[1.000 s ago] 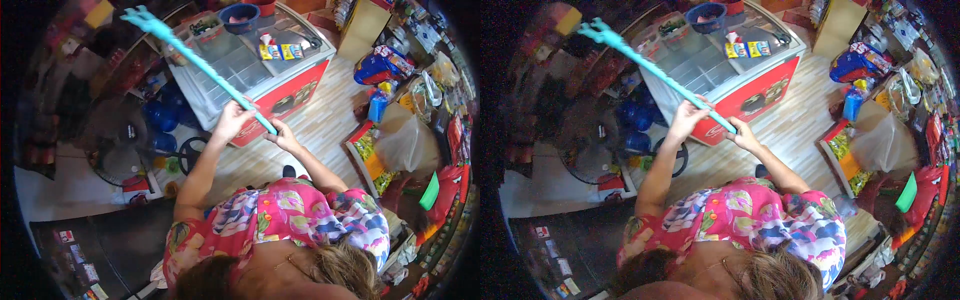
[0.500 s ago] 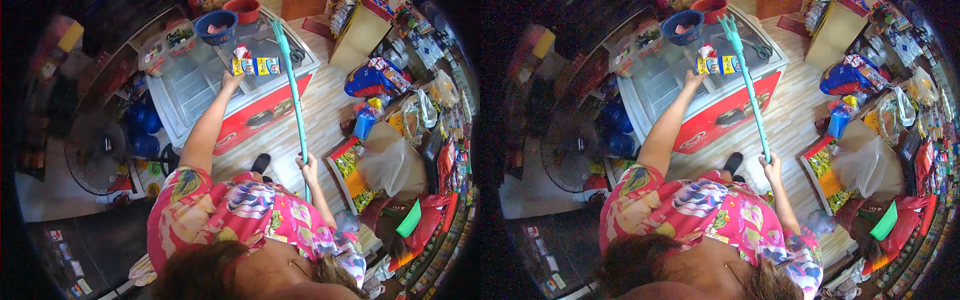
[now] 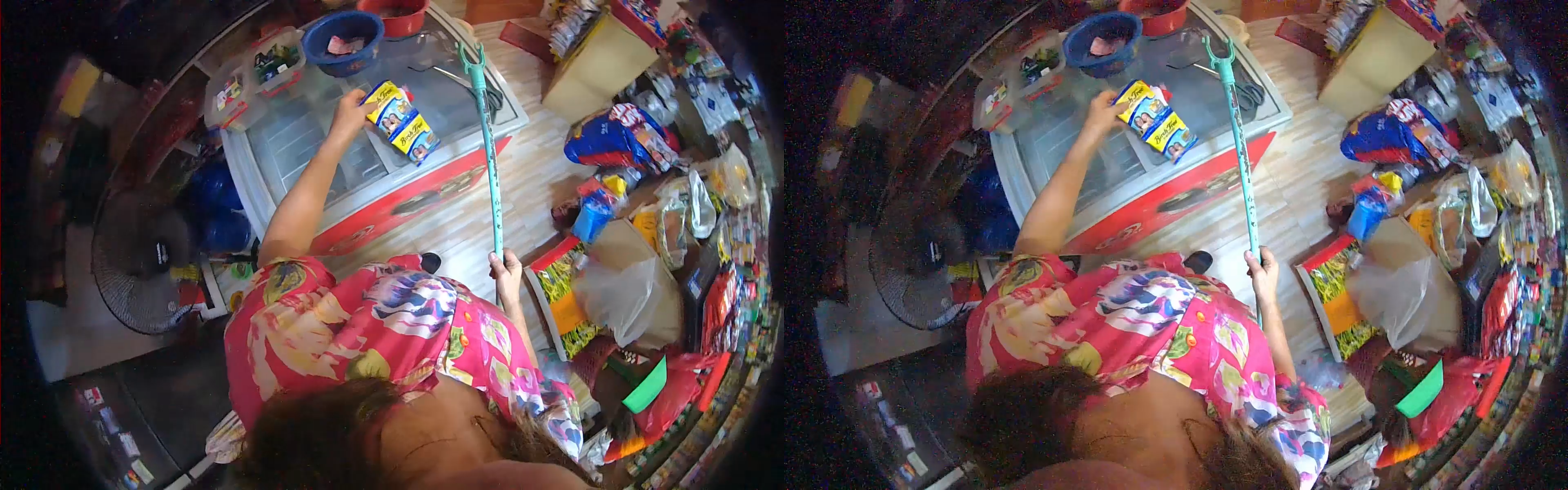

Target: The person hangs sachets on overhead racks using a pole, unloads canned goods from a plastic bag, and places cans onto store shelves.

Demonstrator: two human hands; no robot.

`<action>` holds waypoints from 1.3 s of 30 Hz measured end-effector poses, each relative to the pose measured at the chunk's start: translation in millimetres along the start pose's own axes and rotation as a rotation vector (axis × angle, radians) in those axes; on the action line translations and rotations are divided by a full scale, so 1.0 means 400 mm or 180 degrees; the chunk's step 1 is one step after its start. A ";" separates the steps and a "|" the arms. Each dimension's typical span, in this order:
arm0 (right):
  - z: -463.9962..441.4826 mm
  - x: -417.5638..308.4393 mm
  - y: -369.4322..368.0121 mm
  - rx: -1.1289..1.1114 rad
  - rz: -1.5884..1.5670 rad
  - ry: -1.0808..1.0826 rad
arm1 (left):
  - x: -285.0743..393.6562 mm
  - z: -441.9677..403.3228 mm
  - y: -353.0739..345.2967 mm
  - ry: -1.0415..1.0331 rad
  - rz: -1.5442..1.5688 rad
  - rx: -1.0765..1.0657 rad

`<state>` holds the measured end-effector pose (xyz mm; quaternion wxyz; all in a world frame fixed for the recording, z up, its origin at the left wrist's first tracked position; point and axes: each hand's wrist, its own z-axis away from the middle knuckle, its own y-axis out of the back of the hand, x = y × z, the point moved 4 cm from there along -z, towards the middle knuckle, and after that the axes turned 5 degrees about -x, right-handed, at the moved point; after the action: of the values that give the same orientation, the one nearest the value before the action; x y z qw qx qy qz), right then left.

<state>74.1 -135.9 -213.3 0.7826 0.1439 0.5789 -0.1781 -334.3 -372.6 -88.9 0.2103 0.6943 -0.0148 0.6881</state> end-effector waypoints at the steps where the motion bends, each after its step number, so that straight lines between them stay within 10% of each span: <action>1: -0.018 -0.006 -0.008 0.0024 -0.0242 0.0031 | 0.044 0.010 0.016 -0.0116 -0.0261 0.0055; 15: 0.027 0.085 -0.087 -0.1037 0.0137 0.0292 | 0.621 0.378 0.325 -0.1352 0.0252 0.0869; 30: 0.334 -0.003 -0.290 -0.2124 -0.0086 0.0575 | 0.460 0.764 0.620 -0.0311 0.0836 0.2323; 39: 0.377 -0.099 -0.448 -0.2266 -0.0121 0.0864 | 0.505 0.994 0.594 -0.0965 0.0911 0.1650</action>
<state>112.8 -357.0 -135.4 0.6964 -0.1254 0.7055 0.0403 -19.7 -658.9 184.0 -0.0767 0.8100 0.0323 0.5804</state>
